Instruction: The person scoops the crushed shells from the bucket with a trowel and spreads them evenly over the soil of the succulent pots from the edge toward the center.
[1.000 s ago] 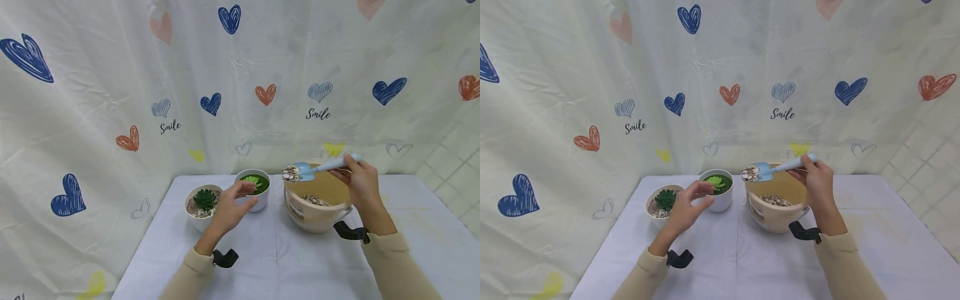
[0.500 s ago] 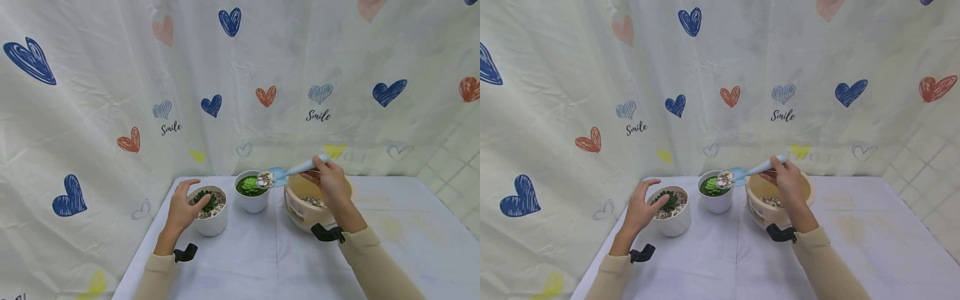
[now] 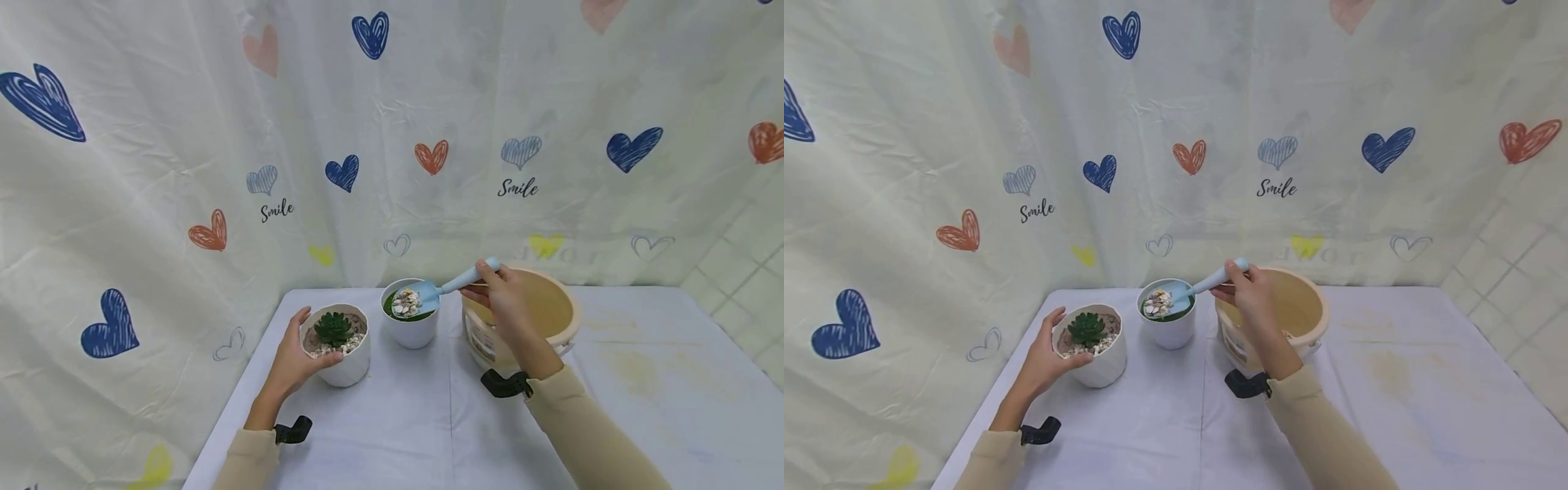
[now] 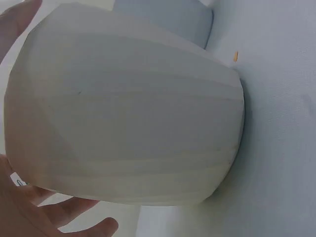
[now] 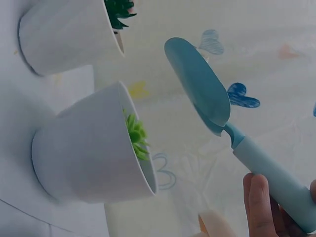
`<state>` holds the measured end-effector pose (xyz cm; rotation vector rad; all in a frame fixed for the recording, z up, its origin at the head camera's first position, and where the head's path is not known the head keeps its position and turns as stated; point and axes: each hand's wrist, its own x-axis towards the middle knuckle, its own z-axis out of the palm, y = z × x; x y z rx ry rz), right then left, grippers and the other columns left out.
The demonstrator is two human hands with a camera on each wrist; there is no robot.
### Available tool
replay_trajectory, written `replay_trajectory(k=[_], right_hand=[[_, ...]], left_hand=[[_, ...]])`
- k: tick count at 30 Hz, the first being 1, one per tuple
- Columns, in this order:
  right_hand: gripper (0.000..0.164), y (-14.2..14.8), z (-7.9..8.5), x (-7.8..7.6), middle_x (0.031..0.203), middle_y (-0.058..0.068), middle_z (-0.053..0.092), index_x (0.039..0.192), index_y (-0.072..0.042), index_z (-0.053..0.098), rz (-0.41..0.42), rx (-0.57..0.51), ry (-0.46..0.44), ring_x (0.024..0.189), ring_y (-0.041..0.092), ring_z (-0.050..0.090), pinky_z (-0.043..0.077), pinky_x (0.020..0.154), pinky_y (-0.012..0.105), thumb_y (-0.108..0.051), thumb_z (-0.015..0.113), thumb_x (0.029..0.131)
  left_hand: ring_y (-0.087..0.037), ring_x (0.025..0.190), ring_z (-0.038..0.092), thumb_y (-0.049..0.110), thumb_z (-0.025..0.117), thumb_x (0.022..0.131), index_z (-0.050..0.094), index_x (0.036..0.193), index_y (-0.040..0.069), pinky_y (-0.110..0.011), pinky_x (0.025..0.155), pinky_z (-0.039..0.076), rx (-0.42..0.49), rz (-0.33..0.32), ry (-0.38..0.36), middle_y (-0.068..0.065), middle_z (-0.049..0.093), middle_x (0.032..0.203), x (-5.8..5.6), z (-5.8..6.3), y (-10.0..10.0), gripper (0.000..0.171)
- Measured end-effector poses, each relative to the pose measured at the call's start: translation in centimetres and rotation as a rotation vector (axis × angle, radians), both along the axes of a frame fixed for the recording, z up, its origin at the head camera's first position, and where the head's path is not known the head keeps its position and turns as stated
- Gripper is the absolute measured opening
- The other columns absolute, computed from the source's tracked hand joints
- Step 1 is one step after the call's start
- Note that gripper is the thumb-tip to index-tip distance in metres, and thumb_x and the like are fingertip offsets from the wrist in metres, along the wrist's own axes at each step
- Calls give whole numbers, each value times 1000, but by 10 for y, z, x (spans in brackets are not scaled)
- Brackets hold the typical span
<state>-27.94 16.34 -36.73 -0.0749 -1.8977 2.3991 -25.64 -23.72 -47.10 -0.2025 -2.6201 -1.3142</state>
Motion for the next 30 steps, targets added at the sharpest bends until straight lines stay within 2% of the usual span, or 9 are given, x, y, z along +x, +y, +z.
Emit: replay_trajectory(k=[5,10,22,30], right_hand=[[26,-15,1,-2,91,0,67,110,-5,54,-24,41,-23,81,11,74,61,81,27,-31,55,106],[25,-28,0,-3,93,2,66,111,-4,55,-21,26,-17,81,10,74,61,81,27,-28,55,106],[32,-56,-9,-6,107,10,63,114,0,58,-22,87,22,82,11,73,61,80,25,-31,59,105],[31,-72,-14,-9,101,10,66,114,0,61,-35,139,71,81,12,73,62,77,27,-29,61,104]], left_hand=[[-41,149,36,50,94,66,19,162,30,-68,113,35,25,-5,-18,-13,31,165,-1,-8,1,124],[-42,145,42,47,94,68,18,162,27,-65,111,38,51,5,-44,-18,38,161,0,-11,3,123],[-42,145,42,41,94,70,20,161,28,-64,110,40,115,3,-73,-19,36,162,0,-15,2,118],[-42,143,44,39,93,72,20,161,29,-63,109,43,147,-7,-73,-19,38,160,0,-17,2,115]])
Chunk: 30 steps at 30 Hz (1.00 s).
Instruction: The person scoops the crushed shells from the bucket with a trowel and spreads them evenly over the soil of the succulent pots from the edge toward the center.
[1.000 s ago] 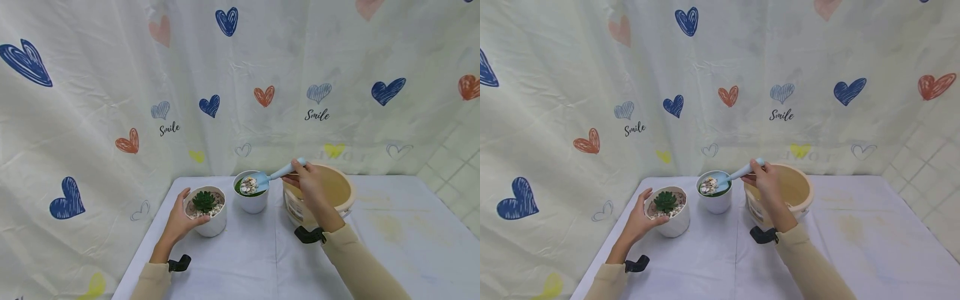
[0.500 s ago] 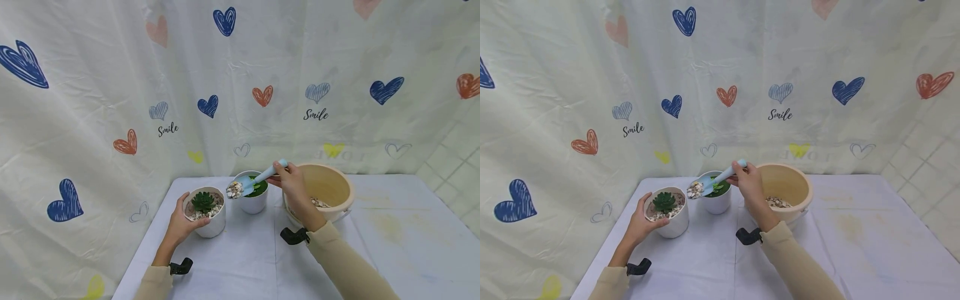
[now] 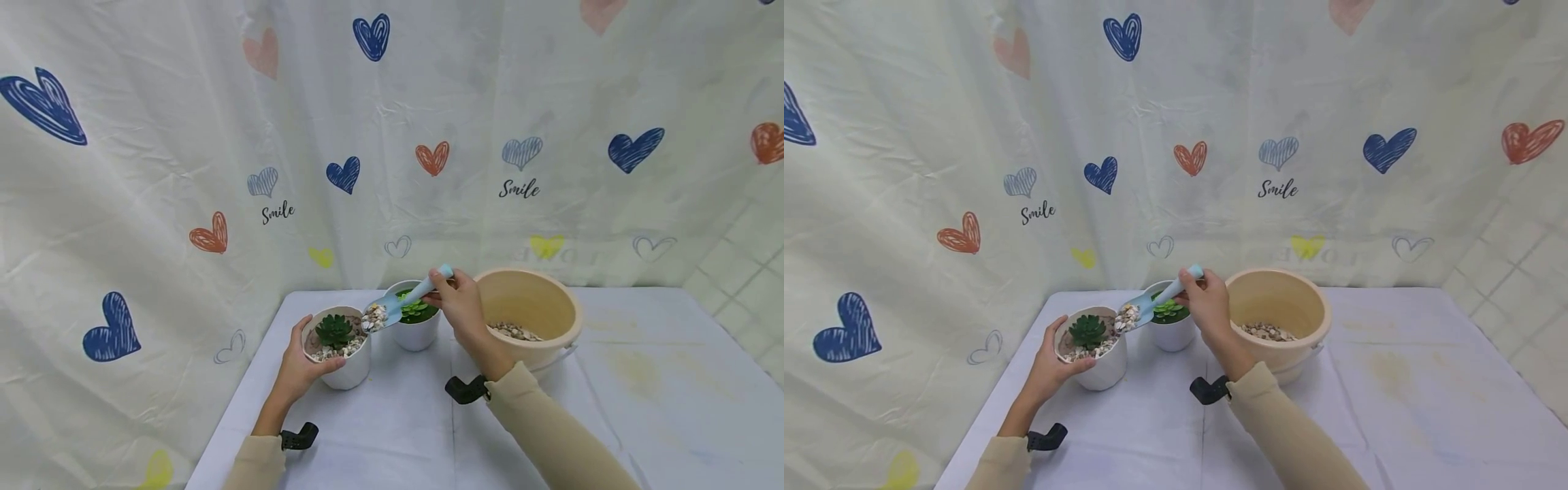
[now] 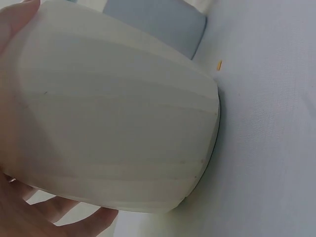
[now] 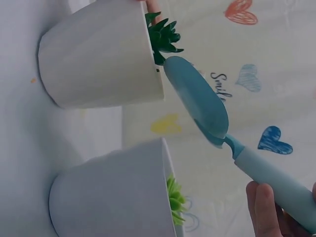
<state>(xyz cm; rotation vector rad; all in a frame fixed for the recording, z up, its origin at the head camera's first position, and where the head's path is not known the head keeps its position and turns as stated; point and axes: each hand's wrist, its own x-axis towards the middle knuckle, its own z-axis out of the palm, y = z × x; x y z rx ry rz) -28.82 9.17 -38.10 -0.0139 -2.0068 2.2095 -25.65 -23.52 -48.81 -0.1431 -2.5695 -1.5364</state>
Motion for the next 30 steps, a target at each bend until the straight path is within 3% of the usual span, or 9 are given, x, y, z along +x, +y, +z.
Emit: replay_trajectory(k=[7,17,30], right_hand=[[31,-10,0,2,103,16,68,114,2,62,23,22,62,86,19,75,62,79,30,-27,63,103],[33,-16,-2,3,111,20,68,118,0,62,21,65,63,96,27,74,62,83,31,-29,63,103],[32,-18,1,9,109,19,67,118,-1,63,25,110,100,95,26,75,59,92,47,-29,65,102]], left_hand=[[-42,143,44,36,93,73,20,160,31,-61,108,44,28,-8,-5,-18,37,159,-1,-1,1,114],[-42,145,41,35,93,74,19,161,31,-62,109,43,40,-24,-28,-18,34,162,-1,-1,-1,114],[-39,144,41,26,91,76,16,162,27,-53,110,43,95,-133,-68,-15,30,162,-9,4,-10,114]])
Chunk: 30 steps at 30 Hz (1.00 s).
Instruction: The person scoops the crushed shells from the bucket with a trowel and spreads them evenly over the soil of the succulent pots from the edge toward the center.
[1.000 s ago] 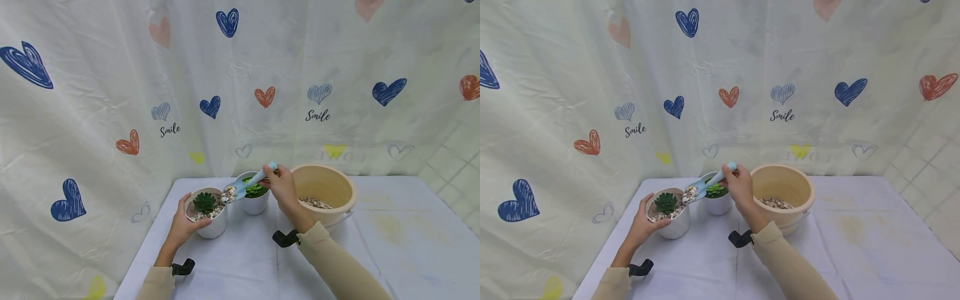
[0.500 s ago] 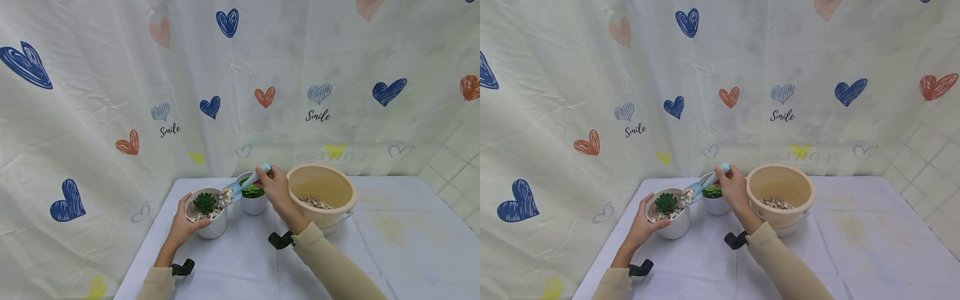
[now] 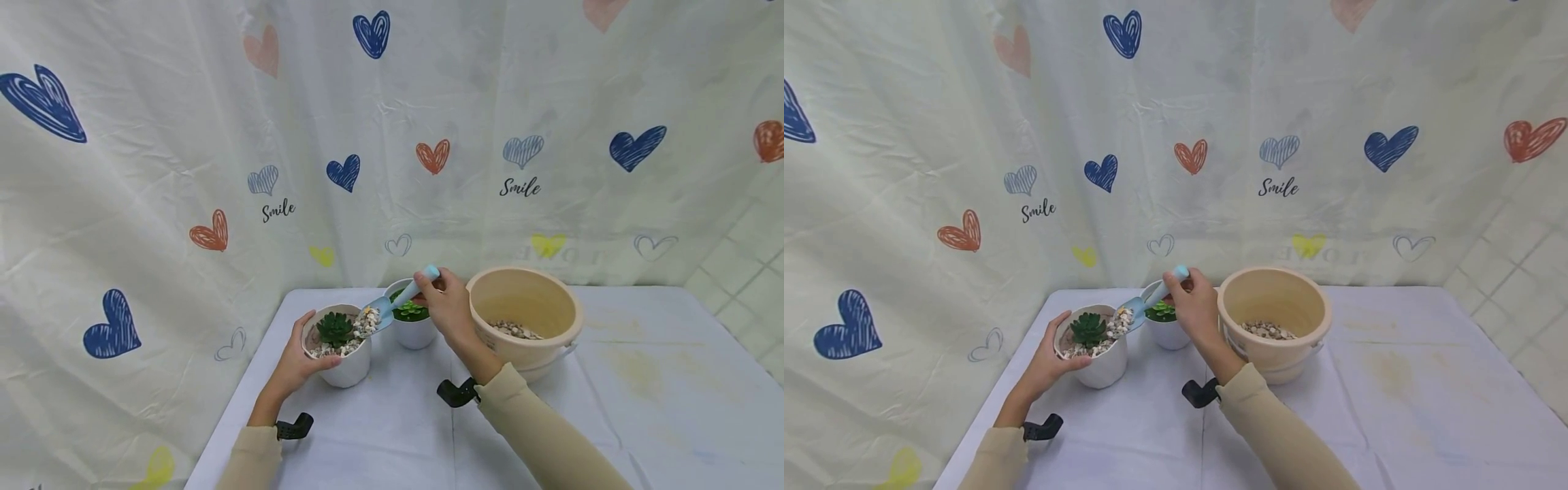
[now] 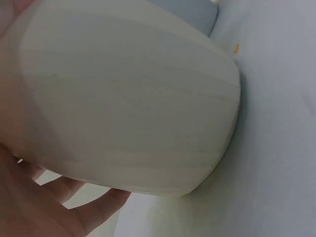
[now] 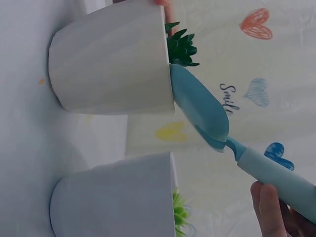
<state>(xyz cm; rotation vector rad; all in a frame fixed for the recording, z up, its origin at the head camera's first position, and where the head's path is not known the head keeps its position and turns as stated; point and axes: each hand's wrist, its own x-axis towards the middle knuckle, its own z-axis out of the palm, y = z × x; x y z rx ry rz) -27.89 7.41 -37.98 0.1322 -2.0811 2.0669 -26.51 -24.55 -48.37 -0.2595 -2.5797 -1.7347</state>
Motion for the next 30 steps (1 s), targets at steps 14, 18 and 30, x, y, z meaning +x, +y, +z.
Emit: replay_trajectory(k=[14,18,30], right_hand=[[28,-1,2,2,104,18,68,113,-2,64,-10,25,48,91,26,77,61,87,43,-28,66,101],[29,-1,2,2,105,20,68,114,-1,64,1,35,63,92,28,77,61,85,42,-28,66,101],[29,0,4,3,103,19,69,112,-2,64,-28,53,80,90,29,77,62,82,39,-28,67,100]], left_hand=[[-45,144,37,24,90,76,16,163,28,-47,103,48,60,-160,-66,-18,19,165,-17,4,-11,114],[-45,139,43,23,90,77,14,163,28,-43,100,51,93,-200,-94,-19,24,162,-20,4,-13,115],[-41,135,46,23,88,78,8,161,24,-38,96,52,139,-231,-79,-18,24,159,-19,4,-13,116]])
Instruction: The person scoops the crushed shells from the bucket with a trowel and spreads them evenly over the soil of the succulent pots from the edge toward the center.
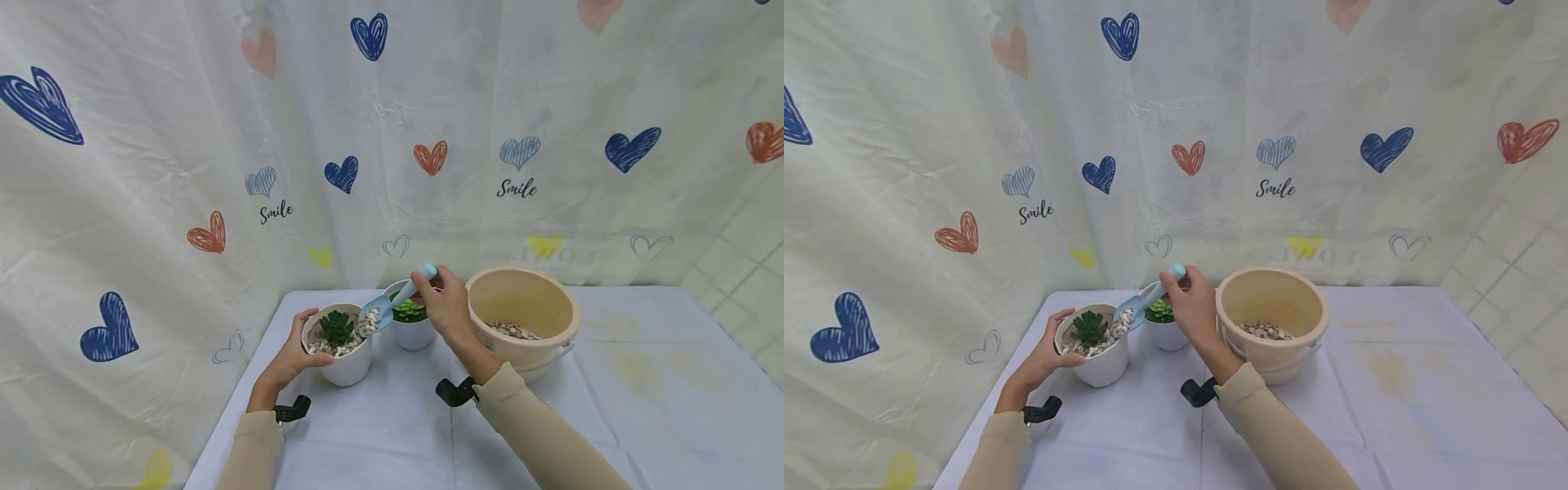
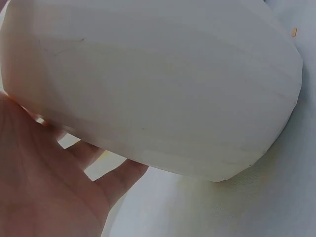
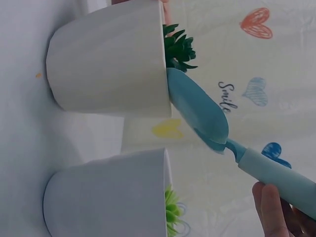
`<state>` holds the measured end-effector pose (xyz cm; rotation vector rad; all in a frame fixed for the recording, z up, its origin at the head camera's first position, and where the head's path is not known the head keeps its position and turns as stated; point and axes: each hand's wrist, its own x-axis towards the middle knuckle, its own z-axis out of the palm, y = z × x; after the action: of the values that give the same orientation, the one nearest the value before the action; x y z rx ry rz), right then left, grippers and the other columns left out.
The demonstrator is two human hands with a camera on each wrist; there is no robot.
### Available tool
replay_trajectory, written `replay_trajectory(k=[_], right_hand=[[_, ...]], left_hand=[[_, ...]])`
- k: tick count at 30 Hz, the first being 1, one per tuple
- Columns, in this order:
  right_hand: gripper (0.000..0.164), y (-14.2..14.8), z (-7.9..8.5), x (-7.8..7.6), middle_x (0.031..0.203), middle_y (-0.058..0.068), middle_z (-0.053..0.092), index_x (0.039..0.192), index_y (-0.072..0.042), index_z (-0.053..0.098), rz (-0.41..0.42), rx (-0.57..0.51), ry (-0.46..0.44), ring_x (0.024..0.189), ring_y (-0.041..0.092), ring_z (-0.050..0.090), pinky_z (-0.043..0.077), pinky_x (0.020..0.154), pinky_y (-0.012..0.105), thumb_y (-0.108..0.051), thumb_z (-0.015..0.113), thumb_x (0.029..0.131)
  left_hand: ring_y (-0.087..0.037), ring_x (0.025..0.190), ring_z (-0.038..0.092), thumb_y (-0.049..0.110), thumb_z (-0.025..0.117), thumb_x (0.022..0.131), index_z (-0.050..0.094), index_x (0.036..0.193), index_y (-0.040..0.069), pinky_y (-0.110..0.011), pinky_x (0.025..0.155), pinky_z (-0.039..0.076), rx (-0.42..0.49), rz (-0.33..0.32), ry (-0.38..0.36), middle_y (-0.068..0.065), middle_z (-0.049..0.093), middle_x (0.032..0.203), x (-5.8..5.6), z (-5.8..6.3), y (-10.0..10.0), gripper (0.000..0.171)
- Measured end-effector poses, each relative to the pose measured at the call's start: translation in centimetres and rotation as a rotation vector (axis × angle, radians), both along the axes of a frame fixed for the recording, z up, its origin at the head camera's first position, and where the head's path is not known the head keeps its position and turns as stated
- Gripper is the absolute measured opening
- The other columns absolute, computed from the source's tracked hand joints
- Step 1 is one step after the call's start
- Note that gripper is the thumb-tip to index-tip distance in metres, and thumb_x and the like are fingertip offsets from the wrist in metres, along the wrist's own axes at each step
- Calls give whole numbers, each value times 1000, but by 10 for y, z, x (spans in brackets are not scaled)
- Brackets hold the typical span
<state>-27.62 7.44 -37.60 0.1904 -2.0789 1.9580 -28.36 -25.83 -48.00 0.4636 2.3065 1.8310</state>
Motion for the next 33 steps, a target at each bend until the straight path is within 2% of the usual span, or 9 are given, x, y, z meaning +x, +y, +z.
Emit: replay_trajectory(k=[11,15,21,28,33], right_hand=[[30,0,1,2,106,21,69,114,-1,64,7,-3,-5,90,31,76,61,86,47,-28,67,100],[32,1,0,0,106,23,70,115,-1,64,-16,-3,1,90,34,76,62,83,42,-30,67,100],[34,3,-3,-2,106,24,71,112,-1,65,-37,-12,-1,91,33,76,63,79,33,-32,67,100],[34,5,-4,-3,106,25,70,113,-1,65,-42,-21,4,92,34,76,62,78,31,-33,67,100],[36,6,-3,-4,107,25,70,115,-1,64,-47,-21,-5,95,36,76,62,77,28,-34,66,100]], left_hand=[[-38,133,49,24,86,81,9,162,26,-36,96,52,22,-45,6,-22,25,158,-1,1,-1,112],[-37,133,48,21,84,82,11,163,28,-34,95,53,35,-58,5,-21,25,159,-1,0,-3,109],[-34,136,46,13,80,85,12,162,34,-32,96,54,82,-83,3,-16,22,162,-4,-7,-8,105],[-20,138,42,11,77,87,6,161,21,-28,101,50,137,-97,-4,-11,21,162,-2,-9,-7,103],[-22,143,33,13,75,88,9,163,20,-37,108,43,133,-98,1,-9,20,164,-3,-7,-7,100]])
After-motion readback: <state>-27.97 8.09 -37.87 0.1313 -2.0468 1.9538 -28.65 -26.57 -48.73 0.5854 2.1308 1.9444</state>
